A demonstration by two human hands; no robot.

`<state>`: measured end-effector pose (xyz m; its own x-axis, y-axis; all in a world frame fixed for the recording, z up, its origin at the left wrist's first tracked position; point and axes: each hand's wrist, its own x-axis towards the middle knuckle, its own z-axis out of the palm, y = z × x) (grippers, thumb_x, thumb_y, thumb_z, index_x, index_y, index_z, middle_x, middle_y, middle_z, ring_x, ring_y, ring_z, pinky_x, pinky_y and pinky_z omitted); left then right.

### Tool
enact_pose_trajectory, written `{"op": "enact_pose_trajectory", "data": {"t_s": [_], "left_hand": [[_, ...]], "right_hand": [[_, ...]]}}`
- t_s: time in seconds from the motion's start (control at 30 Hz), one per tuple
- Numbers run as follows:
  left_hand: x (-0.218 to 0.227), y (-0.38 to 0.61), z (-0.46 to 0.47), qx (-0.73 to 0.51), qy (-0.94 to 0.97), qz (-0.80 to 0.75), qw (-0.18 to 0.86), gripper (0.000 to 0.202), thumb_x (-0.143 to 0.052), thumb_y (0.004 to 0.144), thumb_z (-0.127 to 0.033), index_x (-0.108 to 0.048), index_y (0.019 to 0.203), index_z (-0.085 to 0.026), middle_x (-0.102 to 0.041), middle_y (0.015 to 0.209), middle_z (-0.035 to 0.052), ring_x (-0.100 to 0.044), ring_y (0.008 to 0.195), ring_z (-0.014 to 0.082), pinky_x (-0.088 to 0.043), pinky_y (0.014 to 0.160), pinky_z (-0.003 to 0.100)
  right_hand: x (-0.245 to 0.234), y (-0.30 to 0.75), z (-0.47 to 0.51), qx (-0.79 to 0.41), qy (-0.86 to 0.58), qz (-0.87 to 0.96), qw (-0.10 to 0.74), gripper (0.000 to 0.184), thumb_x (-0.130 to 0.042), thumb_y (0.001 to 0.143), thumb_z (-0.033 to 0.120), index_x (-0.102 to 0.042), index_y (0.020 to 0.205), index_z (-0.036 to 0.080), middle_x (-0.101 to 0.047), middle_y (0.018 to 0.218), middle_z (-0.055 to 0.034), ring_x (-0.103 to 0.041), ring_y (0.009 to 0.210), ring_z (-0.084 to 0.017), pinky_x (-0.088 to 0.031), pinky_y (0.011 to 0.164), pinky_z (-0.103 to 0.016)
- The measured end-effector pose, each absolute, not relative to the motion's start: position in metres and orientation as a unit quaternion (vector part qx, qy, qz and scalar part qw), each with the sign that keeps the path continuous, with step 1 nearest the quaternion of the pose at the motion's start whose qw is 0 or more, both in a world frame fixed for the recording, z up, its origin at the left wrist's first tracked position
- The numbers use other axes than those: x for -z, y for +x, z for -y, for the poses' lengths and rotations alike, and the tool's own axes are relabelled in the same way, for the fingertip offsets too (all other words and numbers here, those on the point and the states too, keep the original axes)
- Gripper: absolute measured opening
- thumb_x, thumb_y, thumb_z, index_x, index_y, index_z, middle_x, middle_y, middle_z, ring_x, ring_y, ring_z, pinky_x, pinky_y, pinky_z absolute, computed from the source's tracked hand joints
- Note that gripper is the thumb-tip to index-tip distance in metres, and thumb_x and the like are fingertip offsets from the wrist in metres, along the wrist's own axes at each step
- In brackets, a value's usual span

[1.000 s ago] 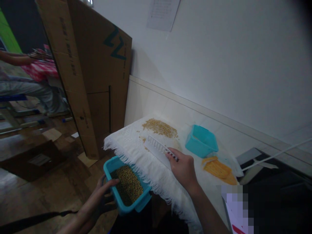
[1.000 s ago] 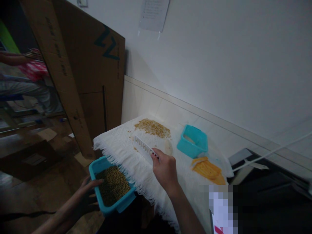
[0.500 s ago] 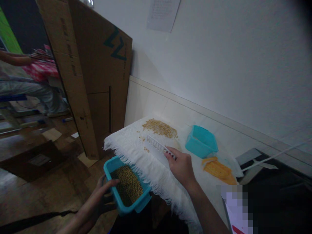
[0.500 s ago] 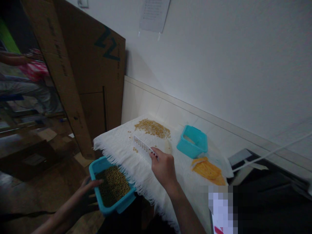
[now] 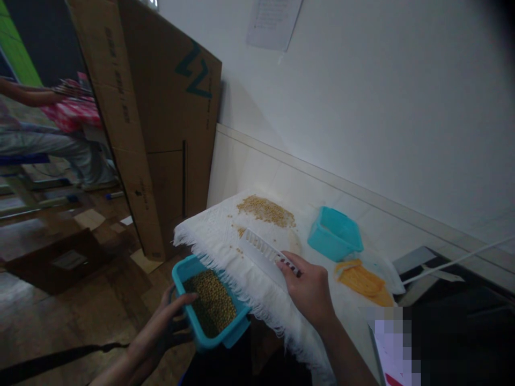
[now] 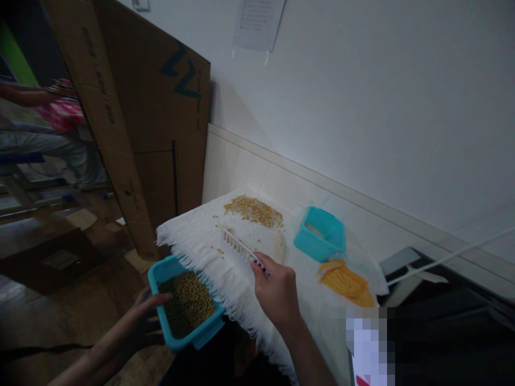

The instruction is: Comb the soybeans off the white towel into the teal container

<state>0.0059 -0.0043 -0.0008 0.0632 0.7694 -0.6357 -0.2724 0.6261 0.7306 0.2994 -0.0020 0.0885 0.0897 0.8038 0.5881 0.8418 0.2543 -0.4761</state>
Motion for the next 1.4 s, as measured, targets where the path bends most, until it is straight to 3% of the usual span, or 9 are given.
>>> {"op": "enact_pose_trajectory", "data": {"t_s": [0.27,0.53,0.83,1.0,1.17,1.4], "left_hand": [[-0.006,0.004,0.005,-0.371,0.233,-0.562,0.701,0.097,-0.085,0.082,-0.053,-0.033,0.162,-0.035,-0.073,0.115,0.0092,-0.079,0.08,0.0272,-0.062,0.075,0.041],[-0.003,0.004,0.002,-0.381,0.235,-0.573,0.686,0.088,-0.082,0.086,-0.048,-0.035,0.159,-0.034,-0.072,0.092,0.0033,-0.075,0.068,0.0252,-0.06,0.065,0.037],[-0.003,0.001,-0.003,-0.394,0.225,-0.582,0.675,0.088,-0.086,0.082,-0.047,-0.038,0.155,-0.035,-0.072,0.094,0.0047,-0.079,0.075,0.0289,-0.063,0.065,0.04],[-0.007,0.002,-0.002,-0.395,0.229,-0.579,0.675,0.082,-0.083,0.086,-0.043,-0.038,0.154,-0.034,-0.074,0.099,0.0067,-0.08,0.075,0.0278,-0.065,0.067,0.041],[-0.009,0.001,-0.001,-0.389,0.237,-0.577,0.678,0.087,-0.083,0.086,-0.046,-0.034,0.158,-0.035,-0.074,0.09,0.0031,-0.077,0.066,0.0259,-0.062,0.063,0.038],[-0.004,-0.001,-0.001,-0.391,0.238,-0.567,0.685,0.092,-0.087,0.08,-0.052,-0.038,0.156,-0.034,-0.075,0.09,0.0047,-0.078,0.07,0.0272,-0.059,0.06,0.035]], "right_hand": [[-0.088,0.296,0.002,0.001,-0.599,0.68,0.422,0.028,-0.061,0.094,0.025,-0.088,0.101,0.023,-0.088,0.088,-0.0065,-0.084,0.068,-0.025,-0.067,0.064,-0.029],[-0.085,0.287,0.003,-0.017,-0.575,0.691,0.437,0.026,-0.064,0.093,0.023,-0.089,0.1,0.022,-0.088,0.092,-0.0081,-0.086,0.076,-0.027,-0.069,0.071,-0.031],[-0.09,0.275,0.009,-0.074,-0.561,0.692,0.447,0.024,-0.066,0.094,0.026,-0.089,0.101,0.023,-0.088,0.09,-0.007,-0.085,0.073,-0.025,-0.069,0.068,-0.029],[-0.097,0.279,-0.003,-0.017,-0.586,0.675,0.448,0.025,-0.066,0.093,0.025,-0.089,0.102,0.023,-0.088,0.087,-0.0061,-0.082,0.065,-0.024,-0.068,0.065,-0.029],[-0.092,0.277,-0.02,0.018,-0.592,0.688,0.42,0.027,-0.064,0.094,0.02,-0.089,0.105,0.023,-0.088,0.095,-0.0077,-0.085,0.075,-0.026,-0.069,0.071,-0.03],[-0.092,0.271,-0.006,-0.059,-0.553,0.706,0.439,0.027,-0.064,0.092,0.019,-0.089,0.1,0.022,-0.088,0.093,-0.0075,-0.086,0.079,-0.027,-0.068,0.073,-0.03]]}}
